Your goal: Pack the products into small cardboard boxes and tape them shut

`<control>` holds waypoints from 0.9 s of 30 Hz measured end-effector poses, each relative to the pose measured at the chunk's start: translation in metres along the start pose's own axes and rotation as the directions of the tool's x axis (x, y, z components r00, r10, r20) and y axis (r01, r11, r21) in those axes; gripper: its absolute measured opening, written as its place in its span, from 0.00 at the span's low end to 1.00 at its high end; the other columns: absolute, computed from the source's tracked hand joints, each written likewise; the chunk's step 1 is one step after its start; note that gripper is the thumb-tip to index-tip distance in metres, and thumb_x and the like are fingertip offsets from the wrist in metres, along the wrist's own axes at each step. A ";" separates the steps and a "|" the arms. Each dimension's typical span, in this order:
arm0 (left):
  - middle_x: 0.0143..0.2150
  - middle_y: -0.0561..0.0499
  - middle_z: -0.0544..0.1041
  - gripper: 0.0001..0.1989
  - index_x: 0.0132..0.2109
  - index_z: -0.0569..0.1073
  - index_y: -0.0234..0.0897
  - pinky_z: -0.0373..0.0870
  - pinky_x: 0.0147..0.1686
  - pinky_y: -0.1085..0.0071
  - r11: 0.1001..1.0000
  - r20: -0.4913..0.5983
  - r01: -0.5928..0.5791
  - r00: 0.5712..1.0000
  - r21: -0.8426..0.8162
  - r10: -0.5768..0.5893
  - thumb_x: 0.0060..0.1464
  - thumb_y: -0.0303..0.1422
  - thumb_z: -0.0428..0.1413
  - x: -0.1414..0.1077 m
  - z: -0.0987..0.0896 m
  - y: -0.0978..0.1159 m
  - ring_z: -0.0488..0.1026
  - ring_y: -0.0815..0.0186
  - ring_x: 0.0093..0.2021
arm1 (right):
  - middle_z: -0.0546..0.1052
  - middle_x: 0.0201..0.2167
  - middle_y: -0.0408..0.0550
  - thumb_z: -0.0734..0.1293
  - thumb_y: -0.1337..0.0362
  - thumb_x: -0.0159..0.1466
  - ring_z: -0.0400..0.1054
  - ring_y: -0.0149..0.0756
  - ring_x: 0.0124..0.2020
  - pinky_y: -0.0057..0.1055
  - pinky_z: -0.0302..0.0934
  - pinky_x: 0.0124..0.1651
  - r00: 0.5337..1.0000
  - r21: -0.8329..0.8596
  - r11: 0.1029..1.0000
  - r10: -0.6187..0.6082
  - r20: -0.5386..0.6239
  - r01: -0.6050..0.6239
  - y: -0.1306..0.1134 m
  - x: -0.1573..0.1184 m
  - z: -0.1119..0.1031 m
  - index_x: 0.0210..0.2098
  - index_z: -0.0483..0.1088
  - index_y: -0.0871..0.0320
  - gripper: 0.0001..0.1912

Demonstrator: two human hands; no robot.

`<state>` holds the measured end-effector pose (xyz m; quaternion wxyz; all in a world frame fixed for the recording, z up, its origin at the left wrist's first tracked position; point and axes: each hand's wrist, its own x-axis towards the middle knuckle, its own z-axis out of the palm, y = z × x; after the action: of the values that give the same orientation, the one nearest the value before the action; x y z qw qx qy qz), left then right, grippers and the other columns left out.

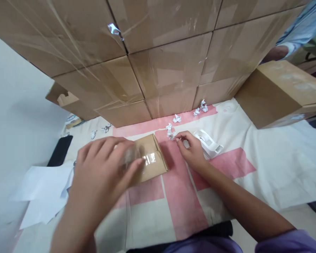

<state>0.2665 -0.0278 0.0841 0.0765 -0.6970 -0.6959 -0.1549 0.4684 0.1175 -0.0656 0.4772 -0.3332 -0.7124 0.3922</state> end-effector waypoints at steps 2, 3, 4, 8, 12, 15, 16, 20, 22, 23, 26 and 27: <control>0.38 0.50 0.79 0.05 0.42 0.72 0.43 0.66 0.44 0.59 0.956 -0.244 -0.151 0.966 -0.251 0.089 0.58 0.30 0.59 -0.012 0.014 0.048 0.75 0.58 0.39 | 0.76 0.32 0.43 0.65 0.69 0.65 0.70 0.35 0.33 0.33 0.63 0.40 1.000 0.062 0.998 0.014 -0.016 -0.013 -0.007 -0.002 -0.003 0.35 0.69 0.54 0.04; 0.32 0.52 0.77 0.04 0.38 0.70 0.42 0.66 0.38 0.63 0.851 -0.316 -0.276 0.939 -0.446 0.139 0.58 0.27 0.57 -0.018 0.028 0.072 0.73 0.63 0.33 | 0.75 0.30 0.42 0.65 0.70 0.64 0.68 0.34 0.32 0.33 0.62 0.39 1.000 0.092 0.996 0.011 -0.013 -0.009 -0.009 -0.003 -0.005 0.34 0.68 0.54 0.04; 0.29 0.54 0.75 0.06 0.36 0.68 0.41 0.65 0.33 0.66 0.715 -0.328 -0.355 0.926 -0.602 0.184 0.57 0.27 0.57 -0.022 0.046 0.093 0.71 0.66 0.29 | 0.73 0.29 0.41 0.66 0.70 0.64 0.67 0.33 0.32 0.32 0.61 0.38 1.000 0.118 0.993 0.010 -0.009 -0.009 -0.010 -0.004 -0.006 0.33 0.67 0.54 0.05; 0.24 0.56 0.68 0.05 0.35 0.67 0.40 0.60 0.26 0.70 0.378 -0.274 -0.280 0.959 -0.882 0.071 0.60 0.29 0.54 -0.026 0.135 0.140 0.63 0.70 0.24 | 0.67 0.27 0.39 0.67 0.68 0.64 0.61 0.31 0.29 0.31 0.57 0.34 0.998 0.214 0.975 0.063 -0.020 -0.057 -0.010 -0.008 -0.012 0.32 0.63 0.54 0.08; 0.26 0.58 0.60 0.09 0.36 0.65 0.40 0.55 0.25 0.72 0.135 0.061 0.096 0.968 -0.986 -0.244 0.67 0.36 0.53 -0.024 0.185 0.142 0.57 0.72 0.24 | 0.67 0.27 0.37 0.67 0.67 0.65 0.60 0.28 0.25 0.28 0.54 0.30 0.986 0.306 0.937 0.166 0.028 -0.166 -0.011 -0.001 -0.023 0.33 0.58 0.53 0.11; 0.29 0.59 0.57 0.12 0.40 0.61 0.42 0.56 0.28 0.74 -0.061 0.206 0.197 0.907 -0.978 -0.367 0.65 0.40 0.56 -0.024 0.189 0.139 0.55 0.72 0.27 | 0.69 0.27 0.36 0.67 0.67 0.66 0.64 0.29 0.26 0.28 0.57 0.32 0.961 0.334 0.907 0.204 0.186 -0.257 -0.017 0.007 -0.037 0.37 0.58 0.52 0.11; 0.31 0.59 0.58 0.14 0.42 0.60 0.43 0.58 0.29 0.74 -0.109 0.228 0.202 0.890 -0.973 -0.394 0.64 0.42 0.58 -0.024 0.187 0.138 0.56 0.72 0.28 | 0.70 0.27 0.36 0.67 0.66 0.67 0.65 0.30 0.27 0.28 0.58 0.33 0.947 0.323 0.903 0.211 0.241 -0.284 -0.020 0.009 -0.042 0.39 0.59 0.51 0.10; 0.36 0.57 0.60 0.25 0.49 0.59 0.46 0.62 0.34 0.73 -0.233 0.291 0.207 0.855 -0.950 -0.430 0.57 0.49 0.64 -0.020 0.184 0.138 0.59 0.71 0.32 | 0.75 0.29 0.39 0.66 0.62 0.70 0.69 0.32 0.29 0.29 0.59 0.34 0.853 0.187 0.917 0.232 0.467 -0.352 -0.029 0.014 -0.057 0.43 0.59 0.51 0.08; 0.38 0.56 0.62 0.28 0.53 0.59 0.47 0.64 0.36 0.72 -0.242 0.294 0.203 0.850 -0.949 -0.438 0.56 0.50 0.64 -0.018 0.186 0.138 0.61 0.70 0.34 | 0.75 0.28 0.39 0.66 0.62 0.70 0.69 0.32 0.29 0.28 0.58 0.33 0.775 0.076 0.933 0.245 0.582 -0.352 -0.030 0.016 -0.062 0.44 0.60 0.52 0.08; 0.39 0.55 0.63 0.27 0.54 0.59 0.47 0.65 0.37 0.72 -0.225 0.285 0.202 0.850 -0.953 -0.443 0.57 0.50 0.63 -0.017 0.187 0.137 0.63 0.69 0.35 | 0.75 0.27 0.39 0.66 0.63 0.70 0.68 0.31 0.28 0.27 0.57 0.32 0.736 0.017 0.940 0.255 0.627 -0.340 -0.030 0.017 -0.063 0.43 0.61 0.52 0.07; 0.40 0.53 0.67 0.15 0.50 0.64 0.44 0.66 0.42 0.71 -0.125 0.239 0.204 0.858 -0.971 -0.454 0.67 0.47 0.54 -0.015 0.188 0.134 0.66 0.68 0.39 | 0.71 0.25 0.38 0.66 0.63 0.69 0.63 0.29 0.26 0.27 0.54 0.30 0.660 -0.080 0.946 0.278 0.698 -0.315 -0.027 0.019 -0.065 0.38 0.62 0.54 0.06; 0.40 0.53 0.67 0.12 0.47 0.65 0.43 0.66 0.43 0.70 -0.100 0.227 0.204 0.862 -0.974 -0.454 0.69 0.45 0.50 -0.015 0.188 0.133 0.67 0.68 0.39 | 0.71 0.25 0.39 0.66 0.63 0.70 0.63 0.29 0.26 0.27 0.55 0.30 0.648 -0.074 0.942 0.280 0.708 -0.327 -0.027 0.020 -0.065 0.37 0.62 0.55 0.07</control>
<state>0.4192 0.0159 -0.0828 -0.4123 -0.3310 -0.5200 -0.6708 0.5203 0.1375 -0.0184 0.1033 -0.2561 -0.7623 0.5853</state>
